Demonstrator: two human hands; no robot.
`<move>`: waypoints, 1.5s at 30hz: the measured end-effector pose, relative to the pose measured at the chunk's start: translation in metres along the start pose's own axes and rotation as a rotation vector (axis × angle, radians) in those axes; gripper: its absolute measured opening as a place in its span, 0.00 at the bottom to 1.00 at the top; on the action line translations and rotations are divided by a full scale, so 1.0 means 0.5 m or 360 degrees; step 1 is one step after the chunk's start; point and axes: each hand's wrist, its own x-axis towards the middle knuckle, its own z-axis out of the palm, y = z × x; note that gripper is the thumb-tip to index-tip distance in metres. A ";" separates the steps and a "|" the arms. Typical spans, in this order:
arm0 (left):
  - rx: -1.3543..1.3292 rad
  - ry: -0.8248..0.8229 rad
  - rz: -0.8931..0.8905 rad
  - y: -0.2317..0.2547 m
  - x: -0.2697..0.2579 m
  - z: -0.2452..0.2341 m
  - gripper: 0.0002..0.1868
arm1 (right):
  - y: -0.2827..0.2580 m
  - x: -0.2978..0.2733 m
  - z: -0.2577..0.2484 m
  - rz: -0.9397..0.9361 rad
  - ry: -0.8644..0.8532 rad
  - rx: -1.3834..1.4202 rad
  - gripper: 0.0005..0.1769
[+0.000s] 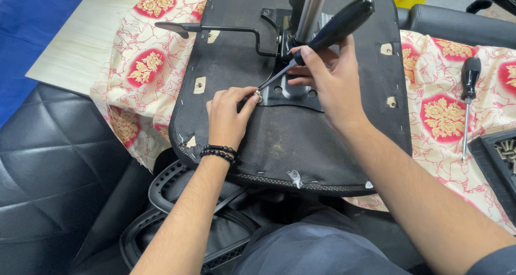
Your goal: The person attaches a metal gas-lift bracket to the underside of an office chair seat using a screwdriver. They align the bracket, insert screws, and tighten them to secure the assembly.
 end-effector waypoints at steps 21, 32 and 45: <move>0.0010 -0.0121 -0.0169 -0.019 0.020 0.004 0.11 | -0.026 0.015 0.023 -0.0161 -0.0351 -0.0337 0.30; -0.0124 -0.0088 -0.0167 -0.019 0.018 0.006 0.11 | -0.040 0.015 0.018 -0.0090 -0.0227 -0.0186 0.31; 0.0002 -0.0078 -0.0124 -0.035 0.020 0.008 0.10 | -0.043 0.011 0.019 -0.0039 -0.0168 -0.0251 0.30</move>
